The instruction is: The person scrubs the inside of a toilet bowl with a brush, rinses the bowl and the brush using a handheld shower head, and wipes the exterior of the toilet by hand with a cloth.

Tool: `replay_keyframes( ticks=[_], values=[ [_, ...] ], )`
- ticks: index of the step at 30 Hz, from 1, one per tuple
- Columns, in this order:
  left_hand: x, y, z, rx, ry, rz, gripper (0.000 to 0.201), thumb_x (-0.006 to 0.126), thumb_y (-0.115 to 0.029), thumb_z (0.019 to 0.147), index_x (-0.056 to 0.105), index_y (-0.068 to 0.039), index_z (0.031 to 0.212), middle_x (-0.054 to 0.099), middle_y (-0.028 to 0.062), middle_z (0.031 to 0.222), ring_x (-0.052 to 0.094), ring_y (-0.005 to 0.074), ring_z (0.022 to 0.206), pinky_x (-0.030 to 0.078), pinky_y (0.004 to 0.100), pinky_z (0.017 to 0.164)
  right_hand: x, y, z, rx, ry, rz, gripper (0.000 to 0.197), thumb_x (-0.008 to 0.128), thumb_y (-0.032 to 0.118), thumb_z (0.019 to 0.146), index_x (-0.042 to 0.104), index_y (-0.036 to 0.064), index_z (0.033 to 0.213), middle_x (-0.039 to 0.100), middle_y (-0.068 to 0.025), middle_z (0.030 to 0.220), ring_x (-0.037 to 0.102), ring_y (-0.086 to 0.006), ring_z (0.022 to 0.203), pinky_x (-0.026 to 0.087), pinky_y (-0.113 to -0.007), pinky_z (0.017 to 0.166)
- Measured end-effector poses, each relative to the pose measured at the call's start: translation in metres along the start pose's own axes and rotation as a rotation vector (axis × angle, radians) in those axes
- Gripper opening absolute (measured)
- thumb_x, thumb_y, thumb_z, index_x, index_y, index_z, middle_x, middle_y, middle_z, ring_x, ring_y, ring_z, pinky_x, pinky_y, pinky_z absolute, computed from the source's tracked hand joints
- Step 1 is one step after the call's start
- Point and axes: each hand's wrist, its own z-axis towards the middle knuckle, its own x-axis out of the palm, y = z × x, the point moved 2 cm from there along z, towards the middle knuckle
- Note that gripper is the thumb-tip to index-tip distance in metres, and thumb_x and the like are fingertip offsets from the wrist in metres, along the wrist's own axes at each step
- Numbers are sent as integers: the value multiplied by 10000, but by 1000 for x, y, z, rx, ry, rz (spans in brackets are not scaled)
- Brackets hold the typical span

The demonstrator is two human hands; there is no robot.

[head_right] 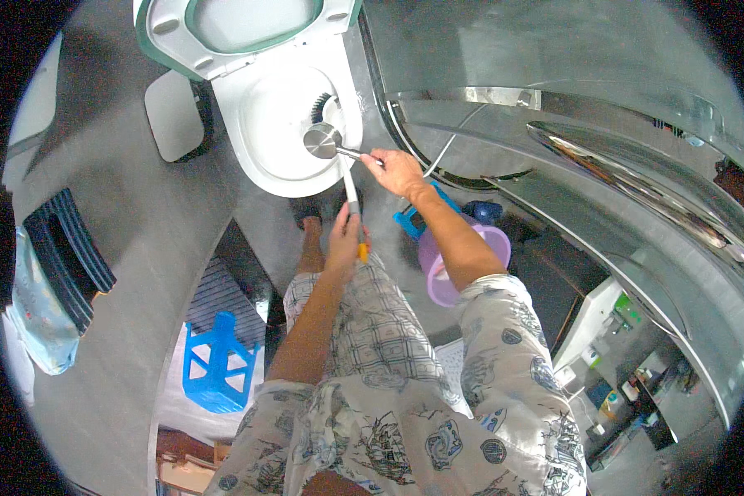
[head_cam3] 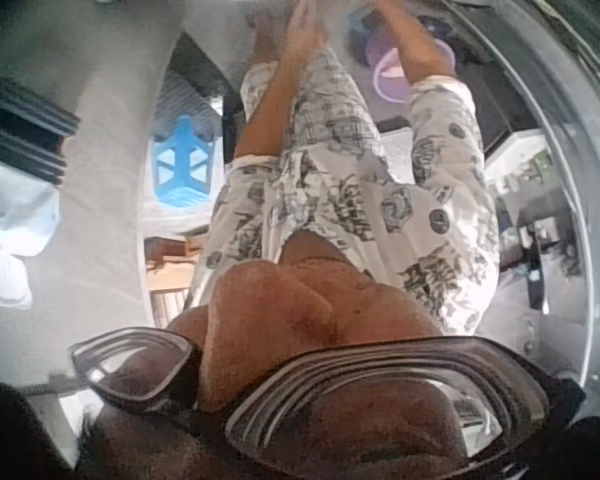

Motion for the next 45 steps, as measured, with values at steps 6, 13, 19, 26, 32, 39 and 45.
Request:
replay_keyframes(
  ticks=[6, 13, 19, 26, 32, 39, 45],
  values=[
    [34, 35, -38, -165, -34, -304, 591, 472, -274, 987, 185, -201, 1498, 515, 51, 731, 515, 132, 515, 443, 280, 425, -16, -21, -11, -29, 2, -122, 447, 489, 512, 908, 688, 114, 946, 659, -175, 773, 631, -382, 795, 492, -451, 720],
    [25, -9, -23, -123, -7, -62, 524, 451, -290, 995, 234, -229, 1468, 485, 30, 748, 467, 120, 519, 417, 264, 443, -3, -16, 0, -91, 127, -120, 512, 435, 539, 918, 691, 97, 961, 667, -196, 852, 626, -391, 875, 488, -454, 781],
    [23, -4, -17, -102, 73, -154, 522, 418, -305, 1009, 202, -254, 1482, 470, 24, 726, 432, 108, 483, 399, 258, 426, 13, 22, 29, 32, 90, -133, 581, 373, 573, 928, 700, 105, 1030, 676, -194, 967, 630, -370, 961, 478, -443, 867],
    [26, 13, -37, -215, 1, -175, 579, 411, -292, 1005, 125, -229, 1505, 453, 16, 684, 413, 100, 474, 380, 247, 405, 18, 33, 53, 12, 134, -147, 629, 359, 587, 924, 703, 71, 1029, 673, -219, 962, 629, -377, 965, 469, -429, 897],
    [25, 3, -25, -152, 13, -100, 594, 396, -262, 1001, 101, -205, 1513, 456, 24, 666, 417, 114, 451, 373, 249, 388, 21, 29, 50, -1, 182, -115, 662, 360, 610, 908, 709, 58, 1013, 672, -225, 958, 628, -383, 962, 470, -417, 902],
    [9, -8, -38, -95, 29, 154, 568, 383, -240, 1004, 128, -172, 1507, 452, 27, 634, 422, 108, 440, 360, 261, 375, 23, 19, 42, 39, 162, -89, 688, 358, 621, 904, 702, 37, 1021, 664, -241, 965, 623, -389, 970, 467, -419, 906],
    [4, -18, -21, -10, 60, 258, 539, 402, -234, 1011, 177, -167, 1496, 426, 3, 582, 418, 109, 426, 376, 280, 375, 29, 12, 43, 13, 59, -97, 633, 385, 576, 926, 706, 32, 970, 663, -243, 873, 626, -406, 892, 484, -424, 845]
  ],
)
